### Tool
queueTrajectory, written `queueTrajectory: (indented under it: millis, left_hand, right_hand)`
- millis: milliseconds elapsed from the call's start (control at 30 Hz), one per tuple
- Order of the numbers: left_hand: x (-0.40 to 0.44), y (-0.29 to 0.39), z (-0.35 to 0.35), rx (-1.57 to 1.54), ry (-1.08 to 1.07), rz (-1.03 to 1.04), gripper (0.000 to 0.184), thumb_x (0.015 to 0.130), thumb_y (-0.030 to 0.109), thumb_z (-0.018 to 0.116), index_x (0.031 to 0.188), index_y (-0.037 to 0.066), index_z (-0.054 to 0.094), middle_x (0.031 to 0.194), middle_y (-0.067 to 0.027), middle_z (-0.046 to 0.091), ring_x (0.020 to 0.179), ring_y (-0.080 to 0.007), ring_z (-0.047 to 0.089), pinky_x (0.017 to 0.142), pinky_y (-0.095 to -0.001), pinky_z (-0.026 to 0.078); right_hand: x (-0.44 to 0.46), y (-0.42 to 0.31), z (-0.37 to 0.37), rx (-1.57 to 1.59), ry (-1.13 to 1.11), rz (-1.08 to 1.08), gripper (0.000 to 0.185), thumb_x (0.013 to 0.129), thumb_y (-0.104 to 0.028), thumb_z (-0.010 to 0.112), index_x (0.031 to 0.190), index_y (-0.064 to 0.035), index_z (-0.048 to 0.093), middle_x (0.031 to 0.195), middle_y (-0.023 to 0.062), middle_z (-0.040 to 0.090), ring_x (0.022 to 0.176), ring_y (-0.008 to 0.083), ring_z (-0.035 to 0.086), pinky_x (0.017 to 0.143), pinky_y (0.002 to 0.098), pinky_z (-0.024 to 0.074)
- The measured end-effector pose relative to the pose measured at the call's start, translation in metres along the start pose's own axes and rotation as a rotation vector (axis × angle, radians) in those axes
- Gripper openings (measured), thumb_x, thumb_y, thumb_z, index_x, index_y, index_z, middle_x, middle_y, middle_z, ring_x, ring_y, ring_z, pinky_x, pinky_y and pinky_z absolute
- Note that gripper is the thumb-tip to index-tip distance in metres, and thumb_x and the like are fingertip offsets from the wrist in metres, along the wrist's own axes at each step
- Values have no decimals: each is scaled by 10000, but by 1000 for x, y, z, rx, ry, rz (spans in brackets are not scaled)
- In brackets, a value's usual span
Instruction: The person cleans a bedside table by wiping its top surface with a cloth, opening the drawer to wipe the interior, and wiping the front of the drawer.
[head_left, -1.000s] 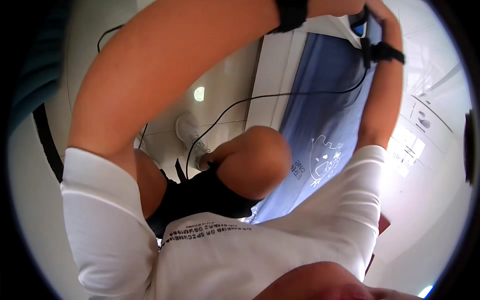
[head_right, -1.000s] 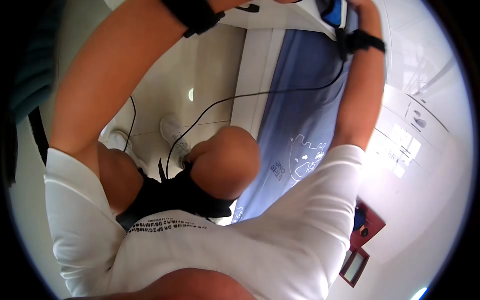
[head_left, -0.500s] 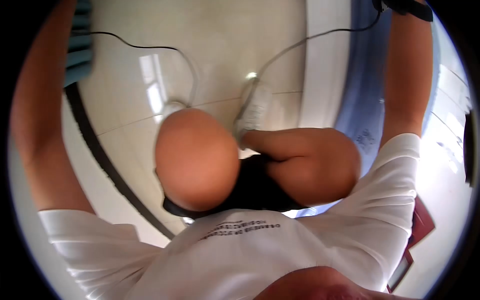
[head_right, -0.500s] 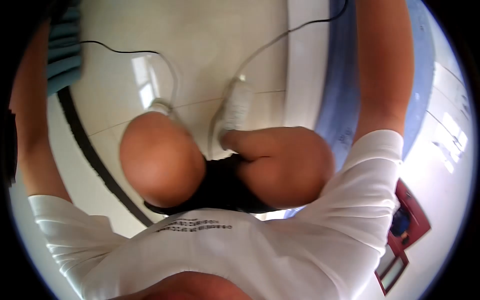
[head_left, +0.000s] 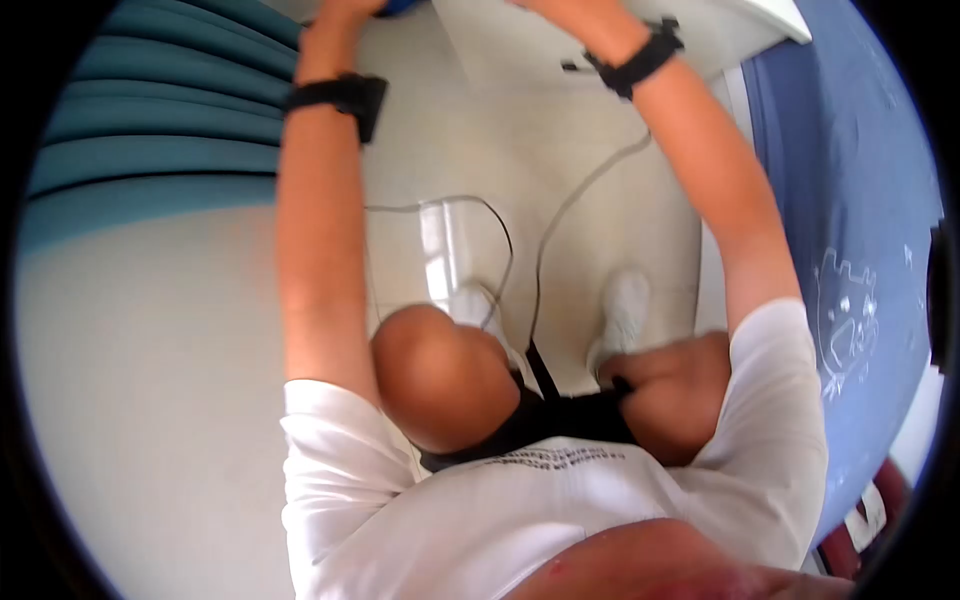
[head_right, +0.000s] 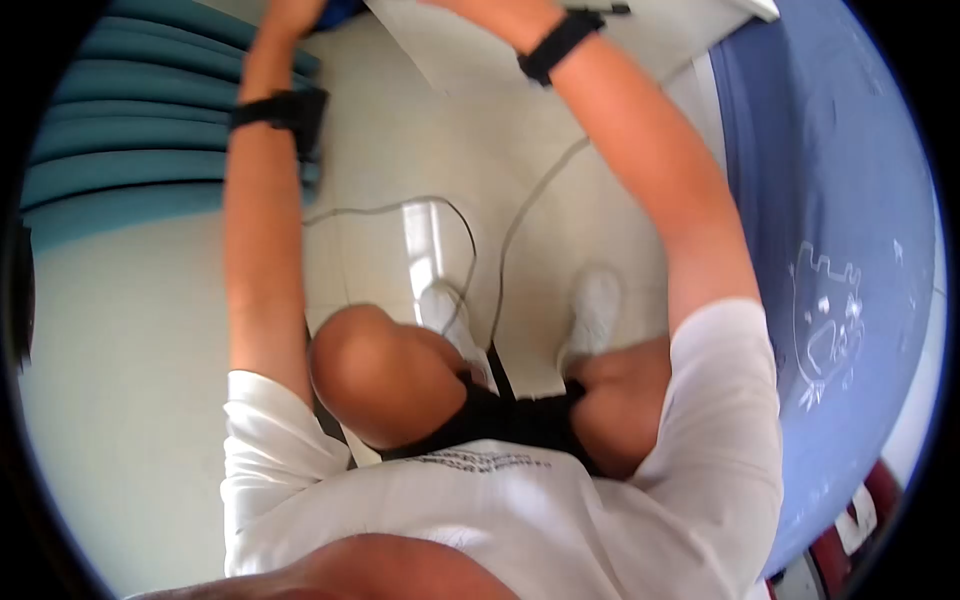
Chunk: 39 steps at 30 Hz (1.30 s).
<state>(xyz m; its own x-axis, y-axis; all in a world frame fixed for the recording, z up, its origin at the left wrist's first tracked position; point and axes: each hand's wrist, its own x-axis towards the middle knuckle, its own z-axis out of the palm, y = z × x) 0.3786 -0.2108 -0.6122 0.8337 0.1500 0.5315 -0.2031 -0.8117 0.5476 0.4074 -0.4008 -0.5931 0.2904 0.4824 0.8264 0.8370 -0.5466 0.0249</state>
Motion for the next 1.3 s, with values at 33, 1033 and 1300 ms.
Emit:
queueTrajectory:
  millis: [33, 1033, 1300]
  left_hand:
    - [-11, -8, 0, -59, 81, -75, 365, 913, 245, 520, 1163, -13, 586, 1120, -259, 633, 1061, -410, 600, 927, -429, 471]
    - [-110, 55, 230, 252, -698, 98, 516, 786, 230, 654, 1216, -8, 495, 1137, -182, 611, 1123, -366, 571, 949, -494, 467]
    - [-112, 71, 235, 438, -727, 85, 517, 767, 232, 656, 1203, -2, 504, 1132, -189, 602, 1103, -356, 581, 890, -481, 488]
  right_hand:
    - [9, -9, 0, 28, -34, 25, 191, 854, -160, 544, 881, 16, 615, 674, 178, 641, 581, 356, 625, 563, 442, 527]
    - [-254, 146, 11, -25, -882, 127, 173, 736, -42, 629, 904, -16, 656, 890, 191, 668, 777, 372, 674, 663, 473, 552]
    - [-260, 161, 27, 245, -889, 84, 133, 694, -79, 610, 757, 19, 674, 847, 209, 678, 784, 415, 655, 688, 490, 540]
